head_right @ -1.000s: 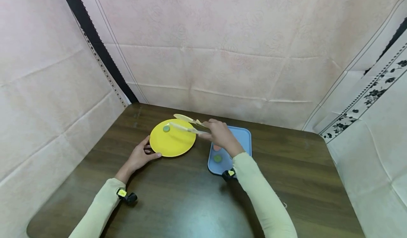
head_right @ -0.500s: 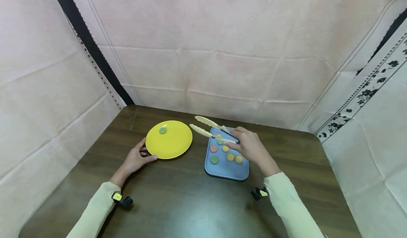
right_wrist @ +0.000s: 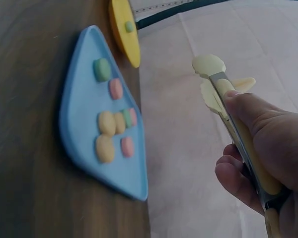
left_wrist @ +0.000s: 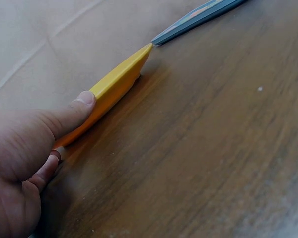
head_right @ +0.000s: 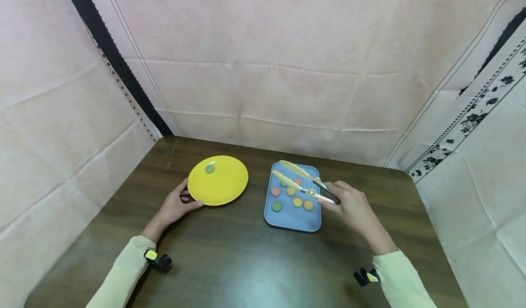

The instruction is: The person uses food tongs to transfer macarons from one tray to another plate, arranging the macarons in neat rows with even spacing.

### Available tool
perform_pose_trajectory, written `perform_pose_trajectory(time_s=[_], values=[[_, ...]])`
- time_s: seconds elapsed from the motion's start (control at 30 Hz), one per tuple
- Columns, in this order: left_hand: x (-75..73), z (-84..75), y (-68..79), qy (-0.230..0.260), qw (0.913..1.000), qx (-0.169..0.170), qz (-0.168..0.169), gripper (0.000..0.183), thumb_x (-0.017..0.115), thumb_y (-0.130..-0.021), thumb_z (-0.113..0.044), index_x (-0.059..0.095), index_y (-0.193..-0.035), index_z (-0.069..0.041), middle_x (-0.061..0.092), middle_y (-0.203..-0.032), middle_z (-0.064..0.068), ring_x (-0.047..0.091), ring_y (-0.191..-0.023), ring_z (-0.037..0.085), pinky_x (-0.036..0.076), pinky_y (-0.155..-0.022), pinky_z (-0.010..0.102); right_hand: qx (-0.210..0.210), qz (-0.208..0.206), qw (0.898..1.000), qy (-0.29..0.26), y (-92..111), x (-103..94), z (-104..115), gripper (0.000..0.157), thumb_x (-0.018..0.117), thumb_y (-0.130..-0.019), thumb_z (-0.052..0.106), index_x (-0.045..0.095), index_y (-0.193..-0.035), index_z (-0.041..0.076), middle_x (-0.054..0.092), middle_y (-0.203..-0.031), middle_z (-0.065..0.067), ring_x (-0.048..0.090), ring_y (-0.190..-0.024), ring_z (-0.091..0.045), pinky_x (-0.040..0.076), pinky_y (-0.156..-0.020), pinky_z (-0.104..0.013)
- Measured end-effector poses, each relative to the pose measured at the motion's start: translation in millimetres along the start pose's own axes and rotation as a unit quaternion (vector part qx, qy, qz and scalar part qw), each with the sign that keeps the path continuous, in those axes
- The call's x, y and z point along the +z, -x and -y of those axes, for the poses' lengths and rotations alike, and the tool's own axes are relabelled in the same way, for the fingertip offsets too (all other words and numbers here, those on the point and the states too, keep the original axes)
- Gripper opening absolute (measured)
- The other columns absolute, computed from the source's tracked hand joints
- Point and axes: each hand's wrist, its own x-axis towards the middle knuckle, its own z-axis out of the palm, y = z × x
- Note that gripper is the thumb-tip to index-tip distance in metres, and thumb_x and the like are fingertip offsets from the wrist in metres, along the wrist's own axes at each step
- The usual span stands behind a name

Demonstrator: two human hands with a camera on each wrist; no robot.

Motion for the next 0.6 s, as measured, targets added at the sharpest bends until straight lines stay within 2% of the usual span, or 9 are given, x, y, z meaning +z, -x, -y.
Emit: perform_pose_trajectory(time_s=[0.17, 0.37, 0.5, 0.6], values=[[-1.0, -1.1, -0.4, 0.002, 1.0000, -0.002, 0.000, 0.114, 0.085, -0.085, -0.042, 0.012, -0.164, -0.004, 0.038, -0.156, 0.024, 0.055, -0.125, 0.036, 0.049, -0.104, 0.051, 0.003, -0.010, 1.000, 0.024, 21, -1.6, -7, 0.050, 0.083, -0.088, 0.031, 0.071, -0.125, -0.001, 0.068, -0.101, -0.007, 0.051, -0.070, -0.011, 0.045, -0.060, -0.033], [-1.7, -4.2, 0.4, 0.008, 1.0000, -0.004, 0.003, 0.115, 0.085, -0.084, -0.043, 0.012, -0.164, -0.005, 0.039, -0.155, 0.024, 0.055, -0.124, 0.037, 0.048, -0.104, 0.052, 0.021, -0.016, 0.999, 0.035, 41, -4.2, -13, 0.052, 0.084, -0.085, 0.031, 0.072, -0.123, -0.002, 0.069, -0.104, -0.009, 0.054, -0.072, -0.013, 0.048, -0.061, -0.039], [-1.6, -4.3, 1.8, 0.010, 0.9999, -0.008, 0.004, 0.115, 0.085, -0.084, -0.043, 0.012, -0.164, -0.004, 0.038, -0.156, 0.024, 0.054, -0.125, 0.036, 0.048, -0.104, 0.052, 0.032, -0.012, 0.999, 0.036, 52, -4.7, -17, 0.050, 0.085, -0.085, 0.033, 0.073, -0.121, 0.000, 0.069, -0.101, -0.005, 0.053, -0.072, -0.011, 0.047, -0.061, -0.039], [-1.6, -3.4, 2.1, 0.009, 0.9999, -0.005, 0.005, 0.115, 0.085, -0.084, -0.042, 0.012, -0.164, -0.004, 0.037, -0.156, 0.025, 0.054, -0.125, 0.036, 0.048, -0.104, 0.052, 0.029, -0.021, 0.998, 0.042, 60, -4.2, -20, 0.049, 0.086, -0.083, 0.032, 0.074, -0.119, 0.001, 0.070, -0.101, -0.006, 0.059, -0.074, -0.015, 0.050, -0.062, -0.043]])
